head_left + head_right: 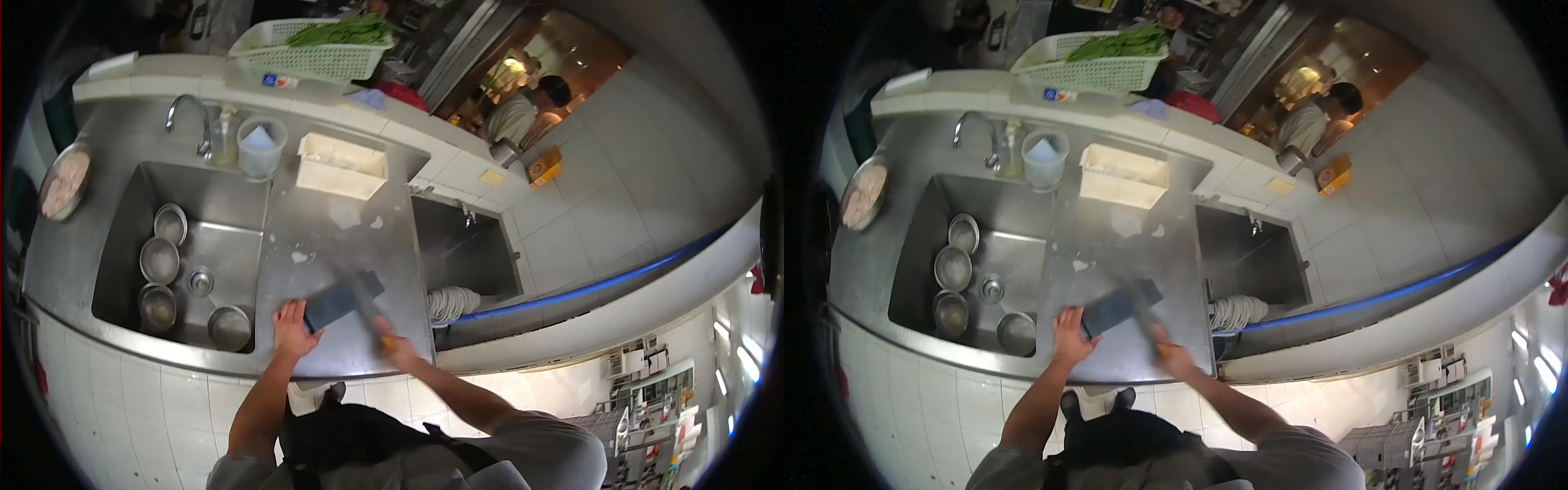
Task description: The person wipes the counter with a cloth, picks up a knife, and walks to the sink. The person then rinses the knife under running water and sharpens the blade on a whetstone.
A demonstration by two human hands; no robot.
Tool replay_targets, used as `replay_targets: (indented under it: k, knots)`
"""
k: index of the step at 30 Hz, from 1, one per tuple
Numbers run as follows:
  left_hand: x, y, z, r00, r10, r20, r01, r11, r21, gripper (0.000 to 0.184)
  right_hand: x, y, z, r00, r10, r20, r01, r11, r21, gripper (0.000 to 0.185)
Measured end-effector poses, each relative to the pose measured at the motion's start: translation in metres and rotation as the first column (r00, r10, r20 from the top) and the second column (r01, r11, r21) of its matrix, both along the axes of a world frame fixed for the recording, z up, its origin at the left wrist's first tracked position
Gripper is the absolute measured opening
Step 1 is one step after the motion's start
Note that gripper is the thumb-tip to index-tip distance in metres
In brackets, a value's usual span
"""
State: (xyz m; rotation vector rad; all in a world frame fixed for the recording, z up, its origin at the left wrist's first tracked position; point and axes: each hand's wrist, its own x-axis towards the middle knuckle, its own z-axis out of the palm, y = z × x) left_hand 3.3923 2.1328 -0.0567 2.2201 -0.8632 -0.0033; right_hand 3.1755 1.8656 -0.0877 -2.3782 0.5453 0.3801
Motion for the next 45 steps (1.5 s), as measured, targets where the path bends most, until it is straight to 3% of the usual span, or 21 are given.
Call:
replay_targets:
  k: [3,5,7,9,10,12,14,17,19,21,22,27,30,31,34,36,37,39,41,43,45]
  knots:
    - [0.001,0.002,-0.009,1.000,-0.001,0.028,0.003,0.998,-0.055,0.088,0.095,0.060,0.066,0.999,0.029,0.014,-0.027,0.985,-0.168,0.086]
    - [-0.002,0.007,-0.007,0.999,0.003,0.036,-0.002,1.000,-0.020,0.087,0.086,0.053,0.078,0.975,0.197,0.101,-0.176,0.966,-0.188,0.086]
    - [0.000,0.002,-0.006,1.000,0.016,0.025,-0.016,1.000,-0.013,0.086,0.018,0.027,0.081,0.963,0.141,0.228,-0.090,0.971,-0.224,0.082]
    - [-0.002,-0.002,-0.002,1.000,0.016,0.021,-0.016,1.000,-0.025,0.087,-0.033,-0.005,0.082,0.988,-0.050,-0.146,0.020,0.980,-0.200,0.083]
    - [-0.001,0.000,0.002,1.000,0.011,0.004,-0.011,1.000,-0.006,0.087,-0.029,0.003,0.099,0.976,-0.058,-0.211,0.021,0.985,-0.174,0.084]
    - [-0.002,-0.002,0.006,1.000,0.007,-0.013,-0.007,1.000,-0.002,0.086,0.010,0.017,0.033,0.985,0.074,0.154,-0.063,0.995,-0.073,0.083]
    - [-0.002,0.000,-0.001,1.000,0.003,0.003,-0.003,1.000,-0.027,0.088,0.090,0.070,0.061,0.993,0.119,0.004,-0.116,0.978,-0.171,0.085]
    - [0.001,0.000,-0.006,1.000,-0.007,0.027,0.008,1.000,-0.019,0.089,0.104,0.075,0.081,0.981,0.188,0.038,-0.178,0.966,-0.190,0.086]
    - [0.000,-0.001,-0.008,1.000,0.000,0.023,0.001,0.999,-0.032,0.089,0.039,0.032,0.062,0.990,0.124,0.063,-0.110,0.977,-0.182,0.087]
    - [0.000,-0.003,-0.006,1.000,0.018,0.003,-0.018,0.998,-0.052,0.088,-0.020,-0.005,0.083,0.987,-0.102,-0.127,0.088,0.990,-0.112,0.090]
    - [0.001,-0.004,-0.003,0.999,0.027,0.021,-0.025,0.998,-0.060,0.087,-0.016,-0.003,0.085,0.985,-0.099,-0.138,0.084,0.990,-0.116,0.090]
    - [-0.003,-0.001,-0.005,0.997,0.031,0.067,-0.027,0.998,-0.051,0.085,0.103,0.062,0.036,0.976,0.139,0.168,-0.123,0.987,-0.101,0.090]
    - [-0.002,0.005,-0.006,0.999,0.012,0.034,-0.011,0.999,-0.030,0.086,0.091,0.060,0.087,0.979,0.202,0.027,-0.193,0.963,-0.188,0.084]
    - [-0.003,0.001,-0.001,1.000,0.016,0.020,-0.016,0.999,-0.028,0.086,0.062,0.045,0.086,0.992,0.116,-0.050,-0.123,0.975,-0.184,0.081]
    - [0.001,0.000,0.006,1.000,0.008,-0.028,-0.009,1.000,-0.013,0.087,-0.019,0.003,0.092,0.998,0.038,-0.053,-0.048,0.981,-0.189,0.080]
    - [-0.004,0.001,0.004,0.997,-0.013,-0.074,0.015,1.000,0.024,0.088,-0.035,0.008,0.094,0.996,0.028,0.090,-0.014,0.988,-0.155,0.082]
    - [-0.003,0.000,0.003,0.999,-0.006,-0.047,0.007,1.000,0.020,0.088,-0.003,0.021,0.090,0.996,-0.043,-0.075,0.038,0.997,-0.064,0.084]
    - [-0.001,-0.001,0.003,1.000,-0.003,-0.028,0.004,0.999,0.035,0.088,0.070,0.048,0.055,0.994,0.054,0.095,-0.048,0.997,-0.064,0.085]
    - [-0.001,0.001,0.002,1.000,0.002,0.008,-0.002,1.000,0.006,0.087,0.119,0.062,0.062,0.994,0.062,-0.092,-0.076,0.986,-0.151,0.087]
    - [0.000,0.006,0.002,1.000,-0.017,-0.016,0.017,0.999,0.035,0.087,0.089,0.040,0.061,0.988,0.151,0.021,-0.148,0.983,-0.112,0.087]
    - [0.003,-0.003,0.007,0.999,-0.011,-0.046,0.012,1.000,0.021,0.086,0.017,0.019,0.075,0.999,0.038,-0.029,-0.042,0.990,-0.132,0.085]
